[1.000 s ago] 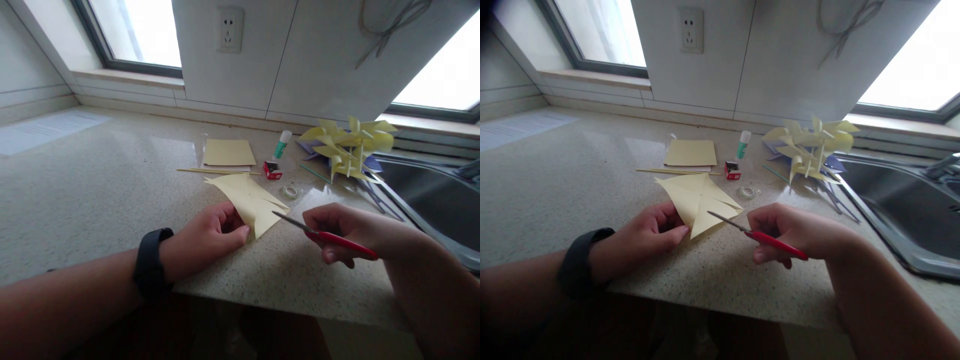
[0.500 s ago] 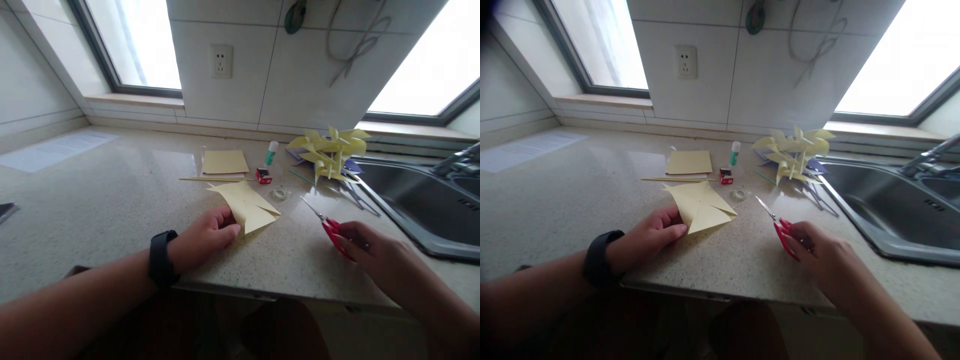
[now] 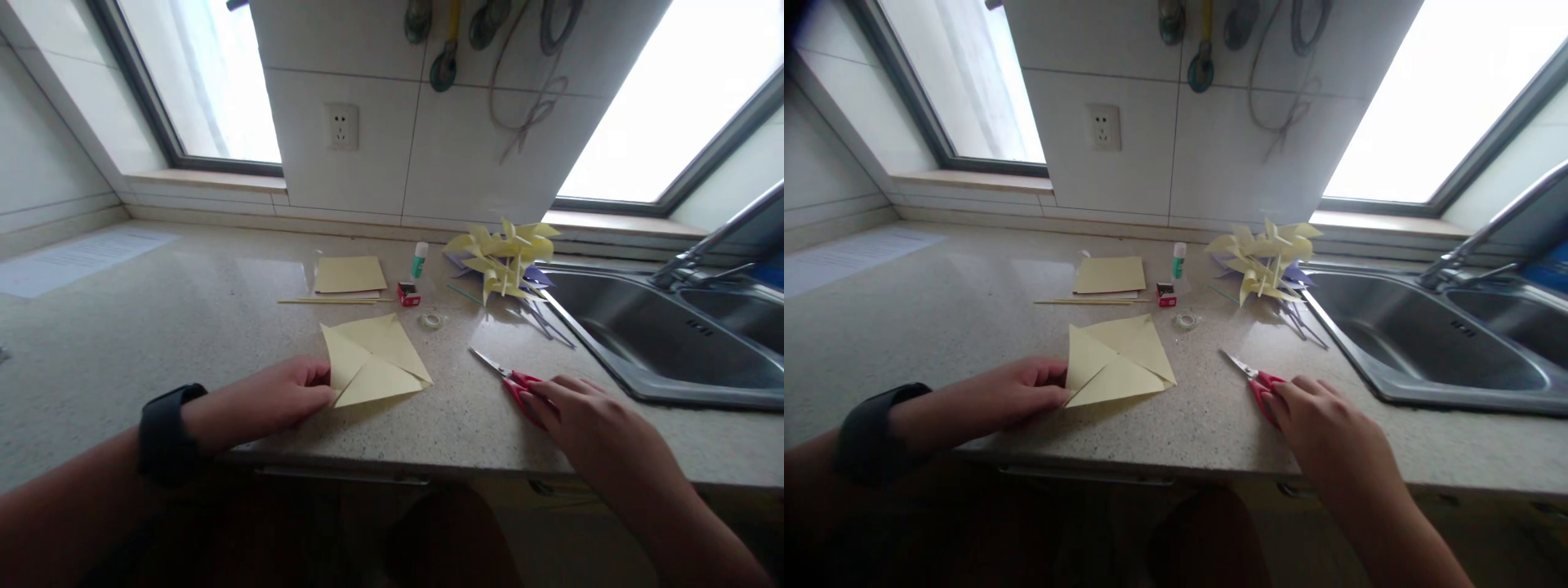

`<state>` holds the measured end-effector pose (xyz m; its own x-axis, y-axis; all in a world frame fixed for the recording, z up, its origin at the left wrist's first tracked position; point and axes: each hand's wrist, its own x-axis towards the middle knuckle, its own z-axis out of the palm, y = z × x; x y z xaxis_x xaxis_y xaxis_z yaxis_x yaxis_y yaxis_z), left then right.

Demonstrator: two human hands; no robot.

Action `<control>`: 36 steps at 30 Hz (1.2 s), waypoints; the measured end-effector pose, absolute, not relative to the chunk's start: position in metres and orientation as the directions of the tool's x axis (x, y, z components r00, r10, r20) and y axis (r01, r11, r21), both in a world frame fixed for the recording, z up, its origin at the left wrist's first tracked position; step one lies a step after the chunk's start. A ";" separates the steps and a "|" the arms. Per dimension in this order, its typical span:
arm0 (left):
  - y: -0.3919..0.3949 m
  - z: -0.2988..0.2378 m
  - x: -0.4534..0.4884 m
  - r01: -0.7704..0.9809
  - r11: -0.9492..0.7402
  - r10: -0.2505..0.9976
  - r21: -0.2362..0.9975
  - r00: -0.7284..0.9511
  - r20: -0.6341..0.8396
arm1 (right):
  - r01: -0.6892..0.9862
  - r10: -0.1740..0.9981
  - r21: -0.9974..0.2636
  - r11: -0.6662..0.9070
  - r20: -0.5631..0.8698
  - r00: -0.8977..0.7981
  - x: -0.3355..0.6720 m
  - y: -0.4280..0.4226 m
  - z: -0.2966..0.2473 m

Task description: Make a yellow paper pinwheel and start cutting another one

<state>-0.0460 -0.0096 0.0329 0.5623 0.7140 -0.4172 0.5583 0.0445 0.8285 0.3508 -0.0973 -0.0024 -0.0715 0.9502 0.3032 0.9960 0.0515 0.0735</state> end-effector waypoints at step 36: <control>-0.055 0.001 -0.013 0.534 -0.829 0.559 0.166 0.798 0.226 | 0.917 0.884 -0.184 0.354 0.386 -0.264 0.257 0.089 0.072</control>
